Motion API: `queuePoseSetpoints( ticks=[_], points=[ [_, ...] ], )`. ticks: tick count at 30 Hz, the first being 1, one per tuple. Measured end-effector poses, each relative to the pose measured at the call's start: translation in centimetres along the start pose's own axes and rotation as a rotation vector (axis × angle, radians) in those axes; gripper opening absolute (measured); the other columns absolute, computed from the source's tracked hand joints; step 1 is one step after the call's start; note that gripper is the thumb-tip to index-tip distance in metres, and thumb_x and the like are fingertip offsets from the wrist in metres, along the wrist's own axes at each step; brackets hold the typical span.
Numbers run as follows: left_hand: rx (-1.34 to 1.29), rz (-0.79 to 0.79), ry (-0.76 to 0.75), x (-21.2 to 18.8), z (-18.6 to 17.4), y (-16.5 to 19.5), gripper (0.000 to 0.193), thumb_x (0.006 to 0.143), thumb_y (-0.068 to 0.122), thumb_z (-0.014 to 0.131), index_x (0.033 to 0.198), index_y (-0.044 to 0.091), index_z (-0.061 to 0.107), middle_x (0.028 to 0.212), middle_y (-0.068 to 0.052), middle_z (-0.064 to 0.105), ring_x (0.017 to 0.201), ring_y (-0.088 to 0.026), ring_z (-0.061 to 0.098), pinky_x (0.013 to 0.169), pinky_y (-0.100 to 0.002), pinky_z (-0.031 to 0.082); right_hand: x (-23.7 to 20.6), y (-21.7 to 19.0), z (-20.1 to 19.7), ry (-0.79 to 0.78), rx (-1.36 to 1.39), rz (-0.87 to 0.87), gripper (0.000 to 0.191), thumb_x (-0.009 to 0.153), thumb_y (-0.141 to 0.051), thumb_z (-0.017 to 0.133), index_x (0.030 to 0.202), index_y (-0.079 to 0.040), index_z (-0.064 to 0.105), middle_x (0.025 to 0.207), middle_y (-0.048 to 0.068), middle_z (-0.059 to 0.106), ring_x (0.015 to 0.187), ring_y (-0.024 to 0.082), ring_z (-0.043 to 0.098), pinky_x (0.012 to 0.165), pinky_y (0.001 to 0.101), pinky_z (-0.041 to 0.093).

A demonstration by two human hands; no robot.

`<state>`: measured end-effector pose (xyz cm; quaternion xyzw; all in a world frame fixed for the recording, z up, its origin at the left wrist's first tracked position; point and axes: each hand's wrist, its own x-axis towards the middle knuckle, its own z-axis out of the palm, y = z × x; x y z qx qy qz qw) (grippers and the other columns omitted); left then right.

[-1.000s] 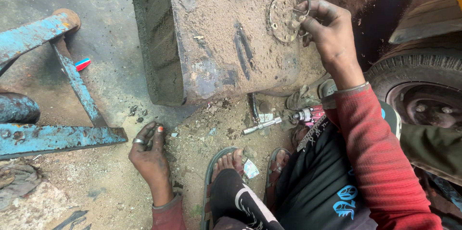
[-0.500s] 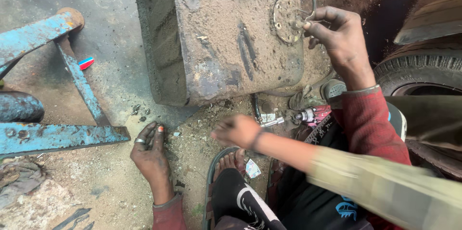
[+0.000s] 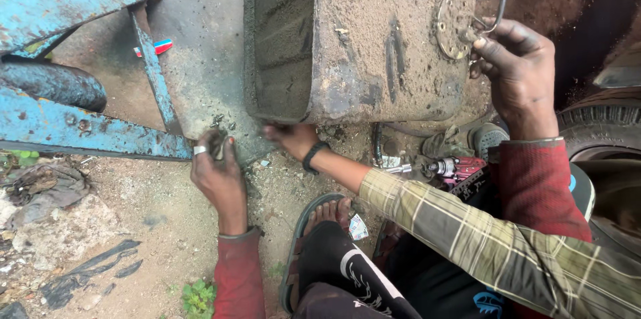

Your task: The person uses a long metal rod to loosen and remove a circular fuel pump assembly from a dirty fuel tank. They then use a chisel and hammer to pry the assembly free and lift it out, leaving an open port in the tank.

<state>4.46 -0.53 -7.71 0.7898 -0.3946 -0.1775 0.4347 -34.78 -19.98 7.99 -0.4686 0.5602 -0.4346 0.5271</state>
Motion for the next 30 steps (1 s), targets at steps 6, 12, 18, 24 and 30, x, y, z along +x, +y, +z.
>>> queuePoseSetpoints(
  ticks=[6,12,18,24,30],
  points=[
    [0.248,0.239,0.142,-1.8,1.4,0.9,0.021,0.103,0.004,0.069,0.123,0.0,0.07,0.128,-0.014,0.065,0.121,-0.026,0.059,0.104,-0.045,0.053,-1.0,0.3,0.6,0.053,0.157,0.065,0.021,0.102,0.008,0.068,0.123,0.005,0.069,0.1,0.008,0.071,0.079,0.014,0.067,0.069,0.0273,0.056],
    [0.283,0.202,-0.039,-3.5,1.8,0.4,0.021,0.099,0.012,0.076,0.117,0.002,0.076,0.117,-0.012,0.067,0.105,-0.026,0.058,0.092,-0.04,0.052,-1.1,0.0,1.6,0.102,0.156,0.085,0.025,0.099,0.002,0.068,0.124,0.003,0.071,0.098,0.006,0.071,0.078,0.014,0.066,0.065,0.027,0.053],
    [0.282,0.219,-0.087,-4.0,1.3,1.0,0.022,0.098,0.002,0.074,0.12,0.0,0.077,0.116,-0.015,0.068,0.105,-0.027,0.058,0.09,-0.038,0.051,-1.2,0.2,1.3,0.114,0.188,0.09,0.022,0.097,-0.001,0.069,0.119,-0.002,0.072,0.102,0.004,0.074,0.087,0.011,0.064,0.068,0.0279,0.05],
    [0.24,0.217,-0.093,-3.4,1.4,1.9,0.022,0.094,-0.003,0.074,0.116,-0.004,0.076,0.114,-0.016,0.068,0.103,-0.028,0.059,0.088,-0.039,0.051,-0.9,0.6,1.3,0.093,0.225,0.07,0.016,0.098,0.001,0.07,0.112,-0.005,0.073,0.1,0.003,0.071,0.088,0.012,0.065,0.07,0.0291,0.051],
    [0.229,0.212,-0.102,-3.1,1.3,1.9,0.019,0.094,-0.003,0.074,0.113,-0.004,0.075,0.113,-0.017,0.069,0.102,-0.029,0.061,0.088,-0.04,0.052,-0.6,0.8,1.1,0.069,0.063,0.0,0.014,0.098,0.003,0.069,0.109,-0.005,0.07,0.101,0.004,0.073,0.081,0.011,0.066,0.064,0.0251,0.053]
  ],
)
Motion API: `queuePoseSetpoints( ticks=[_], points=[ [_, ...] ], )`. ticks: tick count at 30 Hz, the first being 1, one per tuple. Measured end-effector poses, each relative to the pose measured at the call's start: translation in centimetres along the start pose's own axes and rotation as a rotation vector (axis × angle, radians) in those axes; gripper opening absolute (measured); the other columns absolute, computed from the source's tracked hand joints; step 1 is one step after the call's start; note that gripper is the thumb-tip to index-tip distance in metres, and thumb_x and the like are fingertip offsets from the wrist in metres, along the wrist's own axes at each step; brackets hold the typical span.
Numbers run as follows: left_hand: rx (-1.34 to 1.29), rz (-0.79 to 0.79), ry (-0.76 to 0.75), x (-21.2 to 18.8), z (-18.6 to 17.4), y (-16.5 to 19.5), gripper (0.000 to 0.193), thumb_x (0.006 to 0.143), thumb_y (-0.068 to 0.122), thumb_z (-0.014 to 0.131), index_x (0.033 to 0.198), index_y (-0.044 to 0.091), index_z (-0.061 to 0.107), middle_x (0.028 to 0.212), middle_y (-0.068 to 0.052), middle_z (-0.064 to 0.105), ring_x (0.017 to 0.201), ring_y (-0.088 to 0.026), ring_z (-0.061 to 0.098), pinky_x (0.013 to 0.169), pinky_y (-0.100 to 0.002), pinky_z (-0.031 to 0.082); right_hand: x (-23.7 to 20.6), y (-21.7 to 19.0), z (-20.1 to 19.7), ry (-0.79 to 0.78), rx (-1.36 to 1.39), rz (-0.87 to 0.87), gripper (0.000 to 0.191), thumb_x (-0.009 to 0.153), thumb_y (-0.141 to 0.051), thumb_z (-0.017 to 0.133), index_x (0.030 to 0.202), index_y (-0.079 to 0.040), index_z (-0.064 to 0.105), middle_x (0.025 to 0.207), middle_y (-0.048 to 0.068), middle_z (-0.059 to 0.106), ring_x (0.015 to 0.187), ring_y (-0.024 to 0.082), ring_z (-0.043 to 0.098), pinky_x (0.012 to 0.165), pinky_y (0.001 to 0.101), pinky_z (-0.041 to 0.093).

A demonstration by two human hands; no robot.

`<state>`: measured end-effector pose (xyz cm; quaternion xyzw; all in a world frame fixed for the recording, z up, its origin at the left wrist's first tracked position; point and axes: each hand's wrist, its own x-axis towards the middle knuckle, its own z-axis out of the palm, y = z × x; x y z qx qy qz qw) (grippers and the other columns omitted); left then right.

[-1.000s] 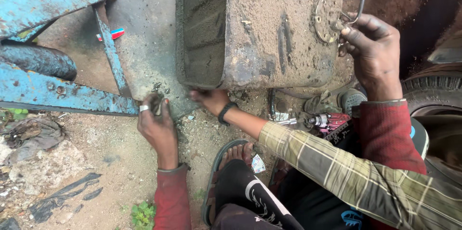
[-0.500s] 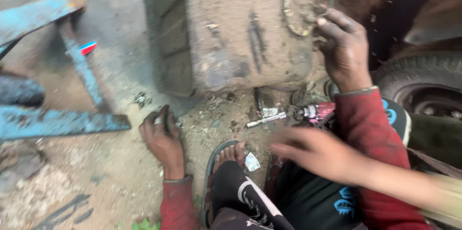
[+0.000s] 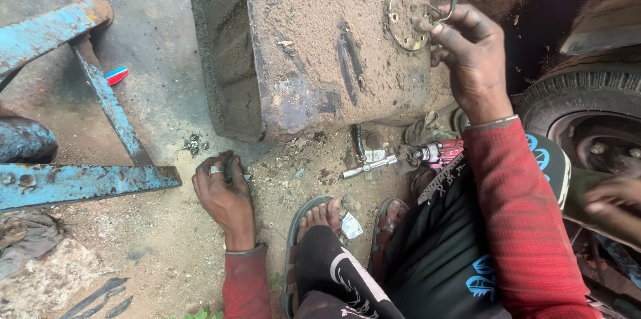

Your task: The person uses a long metal rod to loosen and remove a circular fuel pump assembly from a dirty fuel tank. They then use a chisel and hammer to pry the assembly free and lift it out, leaving an open port in the tank.

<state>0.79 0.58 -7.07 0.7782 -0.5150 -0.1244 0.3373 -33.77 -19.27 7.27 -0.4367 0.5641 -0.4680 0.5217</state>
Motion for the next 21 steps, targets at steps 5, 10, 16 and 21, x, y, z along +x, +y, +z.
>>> queuePoseSetpoints(
  ticks=[5,10,16,21],
  points=[
    [0.016,-0.011,-0.027,0.1,0.2,-0.6,0.019,0.095,0.002,0.075,0.113,-0.003,0.076,0.113,-0.018,0.069,0.103,-0.028,0.062,0.088,-0.04,0.053,0.8,-0.5,-0.8,-0.076,-0.13,-0.039,0.01,0.102,0.007,0.068,0.108,-0.001,0.069,0.097,0.005,0.07,0.077,0.01,0.064,0.066,0.0247,0.052],
    [0.015,-0.013,-0.019,0.2,0.1,-0.6,0.02,0.092,0.002,0.076,0.112,-0.001,0.077,0.113,-0.017,0.069,0.103,-0.03,0.061,0.089,-0.041,0.053,2.3,-1.2,-0.9,-0.078,-0.115,0.051,0.017,0.097,0.01,0.063,0.109,0.0,0.069,0.091,0.006,0.07,0.073,0.011,0.065,0.063,0.0242,0.052],
    [0.026,-0.031,-0.03,0.2,-0.3,-0.3,0.018,0.093,-0.001,0.075,0.11,-0.003,0.076,0.113,-0.017,0.069,0.102,-0.03,0.061,0.088,-0.041,0.052,1.8,-2.5,-1.0,-0.129,-0.068,0.105,0.024,0.097,0.01,0.066,0.119,0.002,0.07,0.093,0.007,0.07,0.078,0.012,0.067,0.068,0.0256,0.055],
    [0.03,-0.017,-0.034,0.4,-0.1,-0.6,0.017,0.092,-0.002,0.075,0.109,-0.005,0.076,0.113,-0.019,0.069,0.103,-0.031,0.063,0.087,-0.042,0.053,1.6,-3.2,-1.2,-0.199,-0.083,0.08,0.026,0.099,0.008,0.068,0.125,0.002,0.068,0.101,0.007,0.069,0.089,0.012,0.068,0.075,0.0273,0.056]
  ],
)
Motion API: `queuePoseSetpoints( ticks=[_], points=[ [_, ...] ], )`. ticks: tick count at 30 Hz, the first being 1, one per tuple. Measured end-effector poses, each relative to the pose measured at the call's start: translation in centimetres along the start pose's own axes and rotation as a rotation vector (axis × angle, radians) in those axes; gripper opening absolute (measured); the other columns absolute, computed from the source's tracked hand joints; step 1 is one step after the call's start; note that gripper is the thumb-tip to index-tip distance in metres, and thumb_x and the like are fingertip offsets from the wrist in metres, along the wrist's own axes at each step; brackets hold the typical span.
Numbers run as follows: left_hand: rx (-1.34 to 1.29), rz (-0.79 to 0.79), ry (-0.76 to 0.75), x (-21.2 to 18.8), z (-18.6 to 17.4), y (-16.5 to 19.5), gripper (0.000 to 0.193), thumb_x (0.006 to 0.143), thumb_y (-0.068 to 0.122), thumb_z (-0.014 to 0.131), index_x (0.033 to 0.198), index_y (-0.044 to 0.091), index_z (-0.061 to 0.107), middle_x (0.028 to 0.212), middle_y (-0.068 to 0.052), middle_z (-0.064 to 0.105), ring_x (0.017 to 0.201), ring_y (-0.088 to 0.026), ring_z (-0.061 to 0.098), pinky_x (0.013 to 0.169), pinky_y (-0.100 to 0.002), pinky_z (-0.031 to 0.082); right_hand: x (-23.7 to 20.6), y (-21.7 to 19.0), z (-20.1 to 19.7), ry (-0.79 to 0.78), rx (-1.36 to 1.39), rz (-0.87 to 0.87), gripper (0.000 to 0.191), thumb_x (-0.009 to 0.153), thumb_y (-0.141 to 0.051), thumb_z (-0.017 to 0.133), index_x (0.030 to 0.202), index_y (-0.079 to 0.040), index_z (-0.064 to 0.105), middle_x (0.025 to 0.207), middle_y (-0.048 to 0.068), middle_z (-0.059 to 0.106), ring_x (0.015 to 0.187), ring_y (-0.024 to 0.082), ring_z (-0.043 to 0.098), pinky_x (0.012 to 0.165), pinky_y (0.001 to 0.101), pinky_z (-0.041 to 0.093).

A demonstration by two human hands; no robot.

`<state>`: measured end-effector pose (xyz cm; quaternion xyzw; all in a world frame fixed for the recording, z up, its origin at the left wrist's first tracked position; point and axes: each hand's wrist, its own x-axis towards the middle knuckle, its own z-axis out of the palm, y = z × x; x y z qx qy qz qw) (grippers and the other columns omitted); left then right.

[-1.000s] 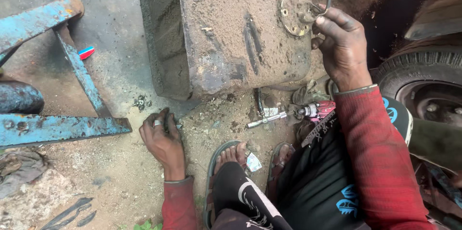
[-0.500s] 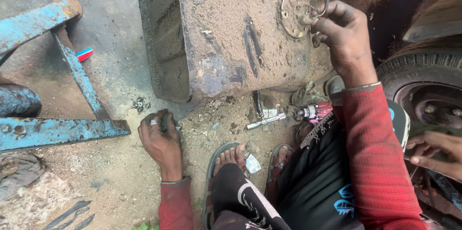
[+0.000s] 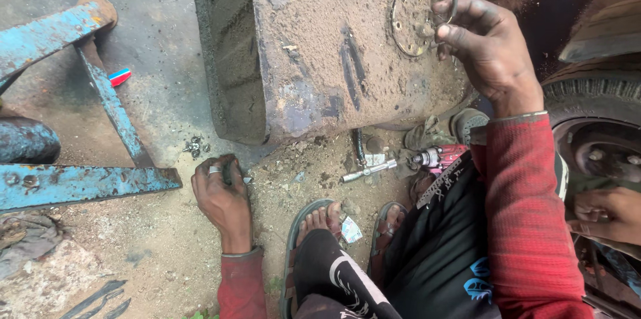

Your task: The person uses a long metal rod to loosen and remove a circular fuel pump assembly from a dirty fuel tank. They then use a chisel and hammer to pry the assembly free and lift it out, leaving an open port in the tank.

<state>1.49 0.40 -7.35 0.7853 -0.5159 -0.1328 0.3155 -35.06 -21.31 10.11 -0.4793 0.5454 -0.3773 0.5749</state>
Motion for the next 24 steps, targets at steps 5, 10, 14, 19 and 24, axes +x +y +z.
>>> queuePoseSetpoints(
  ticks=[5,10,14,19,24],
  points=[
    [-0.034,-0.01,0.001,0.2,0.0,-0.2,0.018,0.091,-0.003,0.075,0.109,-0.005,0.075,0.116,-0.019,0.068,0.103,-0.029,0.064,0.08,-0.038,0.056,0.0,0.4,-0.1,-0.026,0.051,-0.029,0.029,0.098,0.01,0.066,0.126,0.001,0.066,0.118,0.005,0.072,0.092,0.012,0.067,0.079,0.0287,0.058],
    [-0.06,-0.017,0.009,0.2,-0.2,0.2,0.018,0.088,-0.006,0.076,0.106,-0.004,0.077,0.113,-0.018,0.069,0.101,-0.029,0.064,0.08,-0.039,0.055,0.0,0.3,0.2,0.038,0.083,0.046,0.025,0.096,0.003,0.059,0.119,0.001,0.066,0.099,0.008,0.068,0.086,0.015,0.069,0.075,0.0298,0.058],
    [-0.031,-0.025,-0.001,0.3,-0.1,0.2,0.017,0.088,-0.005,0.077,0.105,-0.004,0.077,0.11,-0.016,0.07,0.097,-0.029,0.063,0.079,-0.039,0.053,0.3,-0.3,1.1,0.117,-0.038,0.069,0.014,0.098,-0.003,0.062,0.111,0.001,0.064,0.098,0.004,0.067,0.083,0.013,0.066,0.069,0.029,0.055],
    [-0.015,-0.04,-0.006,0.2,0.4,0.0,0.018,0.091,0.0,0.077,0.109,-0.002,0.078,0.111,-0.016,0.07,0.098,-0.027,0.063,0.08,-0.038,0.054,1.3,-0.9,1.8,0.13,-0.446,0.045,0.011,0.098,-0.007,0.061,0.104,0.001,0.065,0.088,0.004,0.069,0.076,0.011,0.066,0.067,0.0265,0.057],
    [-0.019,-0.049,-0.01,0.0,0.6,-0.4,0.017,0.093,0.001,0.076,0.11,-0.003,0.077,0.113,-0.017,0.07,0.1,-0.027,0.064,0.08,-0.037,0.055,2.5,-0.9,1.5,0.117,-0.482,0.056,0.011,0.095,-0.004,0.064,0.103,0.003,0.067,0.085,0.005,0.069,0.07,0.011,0.067,0.064,0.028,0.058]
  ],
)
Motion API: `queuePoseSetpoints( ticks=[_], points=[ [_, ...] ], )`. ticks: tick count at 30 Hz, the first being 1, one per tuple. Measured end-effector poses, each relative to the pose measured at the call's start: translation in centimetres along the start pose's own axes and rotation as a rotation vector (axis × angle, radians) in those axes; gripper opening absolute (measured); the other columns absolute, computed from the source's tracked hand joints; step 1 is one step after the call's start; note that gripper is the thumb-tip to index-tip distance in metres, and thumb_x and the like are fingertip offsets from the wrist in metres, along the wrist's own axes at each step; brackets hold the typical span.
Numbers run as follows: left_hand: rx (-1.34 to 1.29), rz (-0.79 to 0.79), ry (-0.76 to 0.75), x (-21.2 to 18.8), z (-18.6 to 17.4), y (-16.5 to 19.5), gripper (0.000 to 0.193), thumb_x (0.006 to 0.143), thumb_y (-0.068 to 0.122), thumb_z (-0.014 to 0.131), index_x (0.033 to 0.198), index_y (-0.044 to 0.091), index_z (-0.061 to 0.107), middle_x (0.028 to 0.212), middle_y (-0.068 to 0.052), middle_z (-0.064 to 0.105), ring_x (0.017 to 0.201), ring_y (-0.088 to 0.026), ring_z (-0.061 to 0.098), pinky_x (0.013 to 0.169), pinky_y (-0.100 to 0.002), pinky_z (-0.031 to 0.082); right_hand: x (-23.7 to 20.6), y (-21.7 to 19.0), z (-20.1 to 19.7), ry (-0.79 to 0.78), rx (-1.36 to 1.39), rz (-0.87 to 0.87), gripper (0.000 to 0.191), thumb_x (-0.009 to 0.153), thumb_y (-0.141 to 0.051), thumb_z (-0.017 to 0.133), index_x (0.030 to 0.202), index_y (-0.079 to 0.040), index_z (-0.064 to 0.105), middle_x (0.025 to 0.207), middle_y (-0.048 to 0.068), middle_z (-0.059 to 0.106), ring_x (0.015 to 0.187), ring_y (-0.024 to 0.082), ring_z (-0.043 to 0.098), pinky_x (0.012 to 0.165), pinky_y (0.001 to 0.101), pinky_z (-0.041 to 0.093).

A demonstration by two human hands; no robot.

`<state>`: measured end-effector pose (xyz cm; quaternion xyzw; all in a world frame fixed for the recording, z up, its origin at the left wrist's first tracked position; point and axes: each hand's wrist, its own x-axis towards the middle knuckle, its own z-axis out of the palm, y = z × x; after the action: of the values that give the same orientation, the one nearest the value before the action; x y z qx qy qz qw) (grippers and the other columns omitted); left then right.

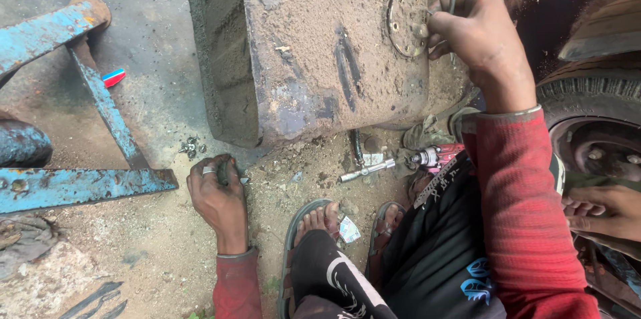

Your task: The person uses a long metal rod to loosen and remove a circular fuel pump assembly from a dirty fuel tank. They then use a chisel and hammer to pry the assembly free and lift it out, leaving an open port in the tank.

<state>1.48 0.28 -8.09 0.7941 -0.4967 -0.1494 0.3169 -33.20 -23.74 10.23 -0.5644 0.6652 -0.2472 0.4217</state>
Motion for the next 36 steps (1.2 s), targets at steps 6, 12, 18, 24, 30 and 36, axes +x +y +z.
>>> queuePoseSetpoints(
  ticks=[6,12,18,24,30,36],
  points=[
    [-0.017,0.044,-0.001,0.0,-0.4,0.1,0.017,0.092,-0.001,0.076,0.109,-0.002,0.077,0.114,-0.017,0.07,0.098,-0.027,0.064,0.08,-0.038,0.055,-0.3,0.3,-0.4,-0.037,0.08,-0.006,0.014,0.099,-0.003,0.06,0.108,0.005,0.067,0.089,0.008,0.07,0.074,0.016,0.069,0.069,0.03,0.06],
    [0.046,0.074,-0.023,0.4,-1.1,0.6,0.021,0.089,-0.001,0.077,0.109,-0.004,0.074,0.113,-0.019,0.068,0.095,-0.03,0.062,0.076,-0.039,0.053,-1.6,0.9,-2.6,-0.114,0.42,0.075,0.012,0.099,0.001,0.06,0.111,0.003,0.065,0.098,0.01,0.071,0.086,0.021,0.073,0.08,0.033,0.065],
    [-0.022,0.017,0.007,0.3,-0.2,0.6,0.011,0.094,-0.005,0.07,0.104,-0.005,0.074,0.112,-0.017,0.069,0.094,-0.028,0.067,0.074,-0.038,0.056,-4.1,0.2,-2.4,0.023,-0.072,-0.007,0.015,0.098,0.002,0.067,0.113,0.005,0.069,0.1,0.008,0.074,0.086,0.015,0.071,0.078,0.0293,0.061],
    [0.015,0.069,0.042,-0.2,1.1,0.8,0.01,0.099,-0.004,0.065,0.092,-0.01,0.067,0.121,-0.024,0.065,0.09,-0.026,0.068,0.062,-0.032,0.06,-10.3,-1.8,-1.5,0.133,-0.403,-0.033,0.019,0.099,-0.003,0.07,0.118,0.0,0.073,0.095,0.008,0.075,0.08,0.013,0.07,0.073,0.0269,0.056],
    [0.099,0.05,0.027,-0.4,1.3,0.7,0.017,0.097,-0.003,0.065,0.109,-0.013,0.073,0.115,-0.024,0.067,0.089,-0.03,0.068,0.064,-0.037,0.059,-18.1,-0.5,3.0,0.177,-0.397,-0.104,0.019,0.096,-0.003,0.07,0.115,-0.001,0.074,0.105,0.011,0.075,0.097,0.018,0.07,0.085,0.0306,0.054],
    [0.148,0.121,0.049,-0.5,1.2,1.0,0.013,0.096,-0.006,0.065,0.106,-0.005,0.073,0.116,-0.018,0.069,0.097,-0.03,0.069,0.075,-0.04,0.059,-20.8,2.8,9.4,-0.107,-0.264,-0.04,0.02,0.086,-0.003,0.07,0.105,-0.006,0.075,0.093,0.008,0.077,0.082,0.019,0.074,0.074,0.0308,0.058]
  ],
)
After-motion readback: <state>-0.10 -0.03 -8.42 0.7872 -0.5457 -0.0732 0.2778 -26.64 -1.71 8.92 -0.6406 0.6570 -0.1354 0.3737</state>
